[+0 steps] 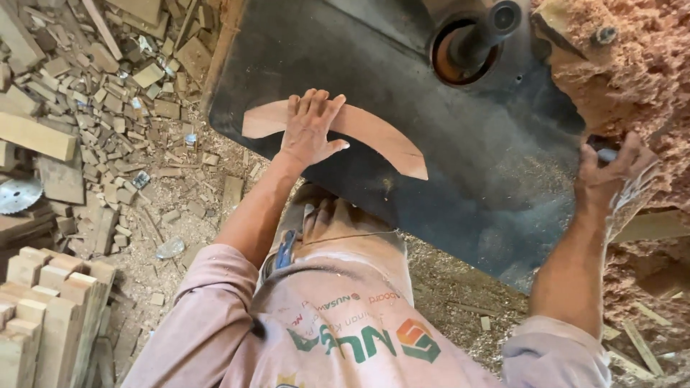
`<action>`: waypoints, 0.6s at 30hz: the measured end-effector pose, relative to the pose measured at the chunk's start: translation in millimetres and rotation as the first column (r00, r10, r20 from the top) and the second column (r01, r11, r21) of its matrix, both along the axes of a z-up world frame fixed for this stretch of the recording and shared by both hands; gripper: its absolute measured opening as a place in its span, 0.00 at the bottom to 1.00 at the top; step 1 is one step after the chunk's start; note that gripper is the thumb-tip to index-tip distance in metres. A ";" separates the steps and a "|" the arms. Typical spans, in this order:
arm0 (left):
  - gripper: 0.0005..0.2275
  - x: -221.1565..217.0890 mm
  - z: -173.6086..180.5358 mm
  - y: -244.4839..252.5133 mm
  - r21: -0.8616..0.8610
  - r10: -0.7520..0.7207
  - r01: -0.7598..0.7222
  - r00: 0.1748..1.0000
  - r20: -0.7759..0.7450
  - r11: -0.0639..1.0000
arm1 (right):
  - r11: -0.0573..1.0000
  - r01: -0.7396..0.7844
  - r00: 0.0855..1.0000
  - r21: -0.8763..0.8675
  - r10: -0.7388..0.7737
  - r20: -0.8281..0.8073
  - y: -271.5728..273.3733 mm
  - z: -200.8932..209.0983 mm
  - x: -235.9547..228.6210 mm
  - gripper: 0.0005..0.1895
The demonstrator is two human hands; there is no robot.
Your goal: Shaping the edges of curved wooden pieces using a spindle shaper machine
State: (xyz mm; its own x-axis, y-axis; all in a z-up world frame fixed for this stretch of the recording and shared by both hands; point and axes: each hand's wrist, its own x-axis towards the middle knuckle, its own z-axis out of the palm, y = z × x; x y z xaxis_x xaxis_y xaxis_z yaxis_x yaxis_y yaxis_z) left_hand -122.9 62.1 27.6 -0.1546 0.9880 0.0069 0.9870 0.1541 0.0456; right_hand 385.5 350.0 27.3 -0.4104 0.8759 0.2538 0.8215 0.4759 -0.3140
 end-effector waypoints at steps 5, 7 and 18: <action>0.37 -3.9 -5.3 10.4 0.008 -0.026 0.026 1.000 -0.008 1.000 | 0.920 -0.078 0.964 0.383 -0.028 0.266 5.3 -24.3 12.6 0.21; 0.35 -9.5 -2.7 8.1 -0.010 -0.049 0.049 0.999 0.010 0.999 | 0.873 -0.079 0.967 0.481 -0.051 0.251 10.8 -55.9 22.0 0.29; 0.26 -24.4 -10.1 25.1 -0.032 -0.186 0.196 0.964 0.191 0.980 | 0.966 0.149 0.988 0.211 -0.151 -0.004 -15.6 -15.4 33.7 0.12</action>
